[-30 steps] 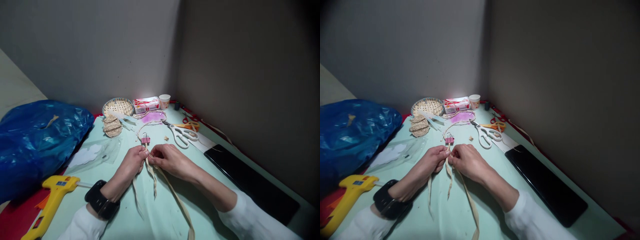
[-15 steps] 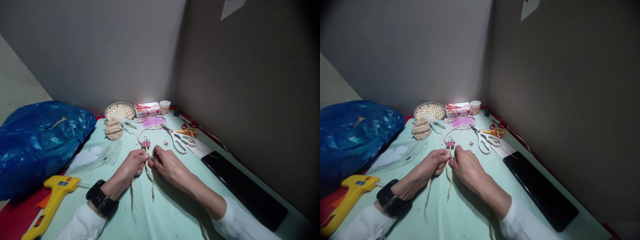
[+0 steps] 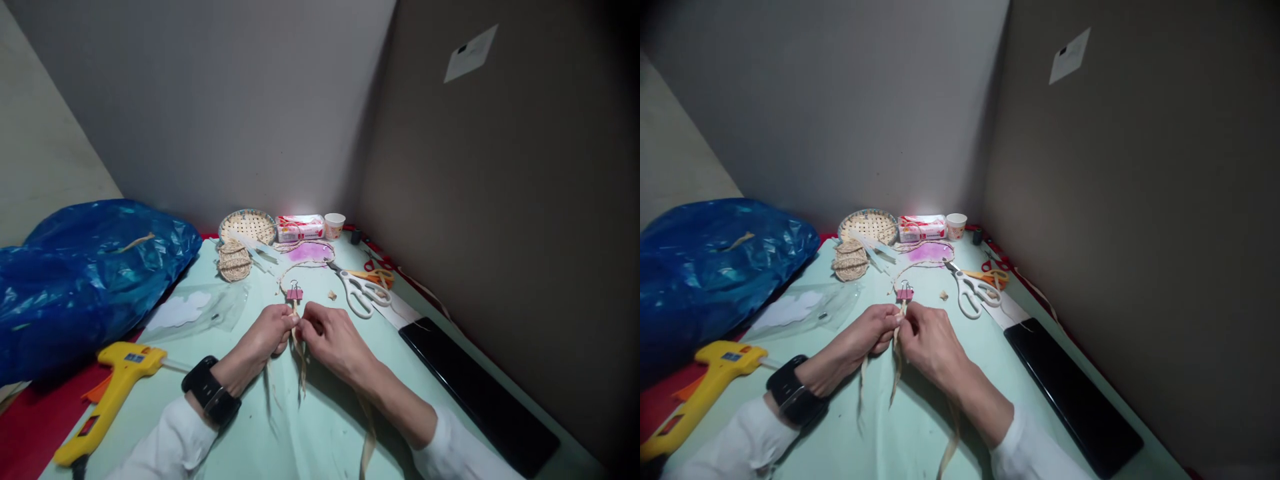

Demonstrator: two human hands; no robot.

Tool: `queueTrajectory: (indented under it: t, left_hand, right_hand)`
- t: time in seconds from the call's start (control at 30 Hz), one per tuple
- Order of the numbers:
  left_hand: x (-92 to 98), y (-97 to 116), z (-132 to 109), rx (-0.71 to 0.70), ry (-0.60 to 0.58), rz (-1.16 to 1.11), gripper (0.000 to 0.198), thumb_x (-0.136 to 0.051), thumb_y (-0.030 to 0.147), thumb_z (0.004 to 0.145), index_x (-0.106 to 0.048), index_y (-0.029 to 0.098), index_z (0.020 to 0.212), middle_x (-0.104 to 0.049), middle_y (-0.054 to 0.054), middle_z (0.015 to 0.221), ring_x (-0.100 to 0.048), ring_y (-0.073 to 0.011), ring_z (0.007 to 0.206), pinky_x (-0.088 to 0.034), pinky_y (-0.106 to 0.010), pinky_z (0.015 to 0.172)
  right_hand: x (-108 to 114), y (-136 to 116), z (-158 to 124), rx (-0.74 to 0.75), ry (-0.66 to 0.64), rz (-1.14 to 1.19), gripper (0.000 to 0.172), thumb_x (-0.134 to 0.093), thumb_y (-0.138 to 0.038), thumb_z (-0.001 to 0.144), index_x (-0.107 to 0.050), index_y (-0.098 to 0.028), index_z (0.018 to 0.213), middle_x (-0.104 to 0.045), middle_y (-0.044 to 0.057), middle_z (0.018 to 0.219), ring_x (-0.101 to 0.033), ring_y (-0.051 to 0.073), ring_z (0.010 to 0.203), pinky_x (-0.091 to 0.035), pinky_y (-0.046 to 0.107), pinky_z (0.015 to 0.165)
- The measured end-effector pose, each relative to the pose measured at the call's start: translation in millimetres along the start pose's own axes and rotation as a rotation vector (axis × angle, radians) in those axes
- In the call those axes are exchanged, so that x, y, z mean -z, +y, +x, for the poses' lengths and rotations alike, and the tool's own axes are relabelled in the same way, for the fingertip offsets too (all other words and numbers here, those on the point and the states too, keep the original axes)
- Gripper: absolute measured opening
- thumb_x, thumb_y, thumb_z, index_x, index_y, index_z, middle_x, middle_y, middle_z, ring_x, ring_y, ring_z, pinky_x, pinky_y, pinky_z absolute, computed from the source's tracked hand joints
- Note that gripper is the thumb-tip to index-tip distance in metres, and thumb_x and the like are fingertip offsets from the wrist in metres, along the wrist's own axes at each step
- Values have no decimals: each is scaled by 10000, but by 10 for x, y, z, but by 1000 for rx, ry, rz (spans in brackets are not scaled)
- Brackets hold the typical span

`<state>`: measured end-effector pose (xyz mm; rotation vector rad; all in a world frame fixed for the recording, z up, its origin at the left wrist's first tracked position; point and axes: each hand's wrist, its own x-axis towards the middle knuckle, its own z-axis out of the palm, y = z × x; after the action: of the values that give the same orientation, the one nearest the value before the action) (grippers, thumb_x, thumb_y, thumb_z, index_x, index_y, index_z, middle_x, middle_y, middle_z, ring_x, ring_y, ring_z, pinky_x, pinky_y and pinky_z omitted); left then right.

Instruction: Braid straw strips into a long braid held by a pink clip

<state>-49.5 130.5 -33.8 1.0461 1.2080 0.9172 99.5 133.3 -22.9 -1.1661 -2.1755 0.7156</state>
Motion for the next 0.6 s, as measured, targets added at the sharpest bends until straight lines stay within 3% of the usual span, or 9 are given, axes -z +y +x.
queueTrajectory:
  t: [0.1, 0.23, 0.43, 0.6]
  left_hand:
    - [-22, 3, -9, -23, 6, 24, 183, -563, 286, 727, -460, 183, 617, -387, 84, 436, -189, -24, 343, -91, -199, 369]
    - [-43, 14, -48, -55, 8, 57, 164, -541, 297, 758, -485, 173, 665, -509, 36, 528, -216, -29, 353, -104, -204, 370]
    - [-90, 42, -129, -98, 18, 132, 211, -567, 354, 788, -527, 169, 693, -489, 54, 556, -237, -53, 398, -129, -217, 399]
    - [-96, 4, -102, -102, 87, 228, 172, -555, 324, 807, -530, 188, 706, -407, 89, 489, -241, -76, 405, -177, -222, 431]
  right_hand:
    - [-1, 59, 62, -139, -55, 158, 242, -446, -249, 894, -513, -172, 674, -585, -11, 595, -461, 95, 528, -313, 215, 561]
    - [-21, 143, 83, -157, -84, 255, 143, -483, -210, 863, -536, -171, 737, -641, -20, 636, -459, 75, 482, -329, 209, 555]
    - [60, 119, 71, -137, -148, 165, 206, -487, -159, 818, -620, -174, 662, -653, -13, 629, -513, 97, 569, -327, 219, 581]
    - [72, 84, 78, -232, -67, 26, 213, -486, -141, 777, -636, -188, 632, -641, 9, 600, -504, 121, 562, -299, 245, 576]
